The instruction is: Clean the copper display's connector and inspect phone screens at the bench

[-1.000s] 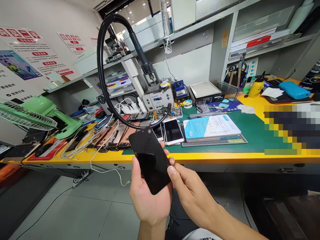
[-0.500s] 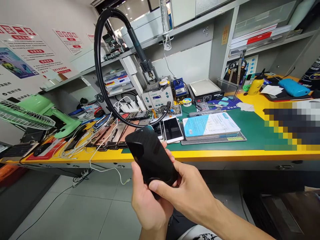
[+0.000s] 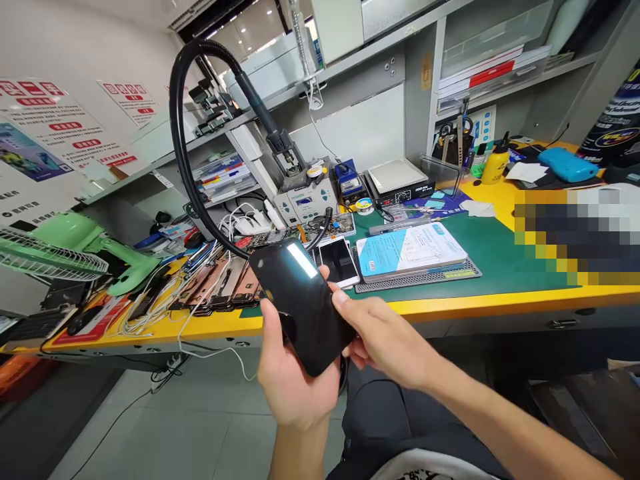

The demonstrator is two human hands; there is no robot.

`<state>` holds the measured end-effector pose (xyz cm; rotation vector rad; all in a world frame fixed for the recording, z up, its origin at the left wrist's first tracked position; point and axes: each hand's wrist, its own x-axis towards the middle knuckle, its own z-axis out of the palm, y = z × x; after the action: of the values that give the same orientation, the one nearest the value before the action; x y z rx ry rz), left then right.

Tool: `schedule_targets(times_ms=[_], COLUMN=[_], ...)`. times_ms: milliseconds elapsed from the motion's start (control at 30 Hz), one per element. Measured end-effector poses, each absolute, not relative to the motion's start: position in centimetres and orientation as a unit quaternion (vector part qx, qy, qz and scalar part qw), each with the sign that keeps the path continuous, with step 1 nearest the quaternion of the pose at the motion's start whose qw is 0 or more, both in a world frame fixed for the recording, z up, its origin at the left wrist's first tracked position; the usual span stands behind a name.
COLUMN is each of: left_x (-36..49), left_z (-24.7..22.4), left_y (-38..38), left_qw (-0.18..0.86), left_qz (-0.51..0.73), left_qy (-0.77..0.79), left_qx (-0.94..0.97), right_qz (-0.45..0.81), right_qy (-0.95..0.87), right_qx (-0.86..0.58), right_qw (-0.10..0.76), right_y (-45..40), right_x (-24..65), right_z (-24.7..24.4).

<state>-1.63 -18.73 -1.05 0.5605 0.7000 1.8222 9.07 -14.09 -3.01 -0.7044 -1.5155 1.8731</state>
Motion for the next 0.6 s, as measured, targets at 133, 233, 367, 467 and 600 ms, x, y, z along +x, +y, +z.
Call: schedule_targets(times_ms=[133, 233, 367, 467, 600], left_x=[-1.4, -0.7, 0.6, 1.1, 1.1], left_z=[1.6, 3.3, 4.3, 4.1, 3.1], left_y=[-15.1, -11.9, -7.8, -5.3, -3.2], left_qw=[0.532, 0.54, 0.556, 0.582, 0.62], left_qz=[0.742, 0.72, 0.692, 0.666, 0.63], left_qy=[0.261, 0.242, 0.231, 0.212, 0.209], left_qx=[0.313, 0.362, 0.399, 0.415, 0.418], right_qz=[0.714, 0.669, 0.62, 0.612, 0.638], right_qy=[-0.595, -0.661, -0.71, -0.712, -0.686], right_qx=[-0.213, -0.182, -0.178, -0.17, -0.147], right_qw=[0.302, 0.287, 0.283, 0.3, 0.318], right_y=[-10.4, -7.6, -4.2, -2.1, -0.1], right_x=[11.2, 13.3, 15.5, 16.3, 16.6], right_z=[-0.4, 1.6, 2.8, 2.4, 0.8])
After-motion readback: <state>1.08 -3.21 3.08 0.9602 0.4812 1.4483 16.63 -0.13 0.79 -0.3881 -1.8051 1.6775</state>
